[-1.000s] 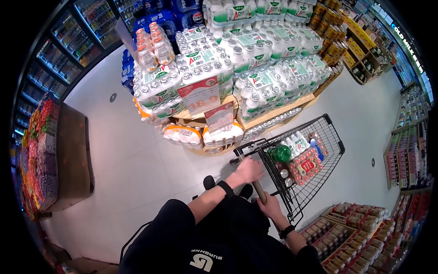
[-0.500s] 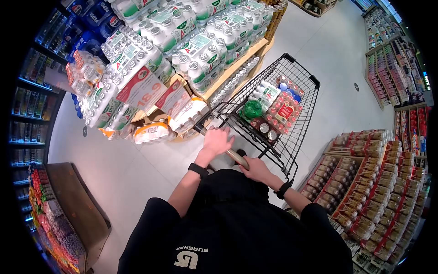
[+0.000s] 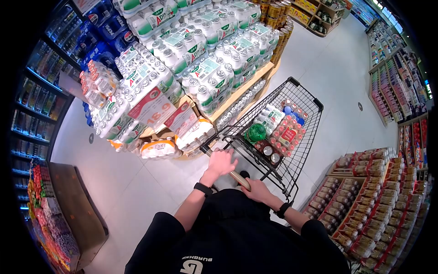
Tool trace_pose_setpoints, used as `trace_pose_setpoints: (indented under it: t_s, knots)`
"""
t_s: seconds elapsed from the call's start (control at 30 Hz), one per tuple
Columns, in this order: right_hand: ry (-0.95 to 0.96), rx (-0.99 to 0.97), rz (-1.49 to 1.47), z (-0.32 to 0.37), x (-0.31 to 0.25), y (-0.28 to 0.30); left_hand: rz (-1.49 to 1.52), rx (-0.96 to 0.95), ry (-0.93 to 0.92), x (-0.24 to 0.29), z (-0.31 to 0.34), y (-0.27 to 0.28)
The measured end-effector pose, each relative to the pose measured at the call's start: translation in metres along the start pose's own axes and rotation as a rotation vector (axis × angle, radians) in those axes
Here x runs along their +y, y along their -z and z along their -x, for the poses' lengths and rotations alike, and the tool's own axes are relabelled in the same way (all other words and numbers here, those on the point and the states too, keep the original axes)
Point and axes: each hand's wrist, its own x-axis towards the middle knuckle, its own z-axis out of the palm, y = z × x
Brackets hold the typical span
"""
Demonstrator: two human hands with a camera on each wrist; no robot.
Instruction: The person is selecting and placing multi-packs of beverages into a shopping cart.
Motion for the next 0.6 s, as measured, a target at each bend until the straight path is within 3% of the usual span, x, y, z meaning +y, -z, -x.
trace_pose_setpoints:
  t_s: [0.6]
  knots:
    - [-0.013,-0.021,0.012,-0.0014,-0.0039,0.0028,0.023,0.08,-0.016,-0.0025,0.0005,-0.0048]
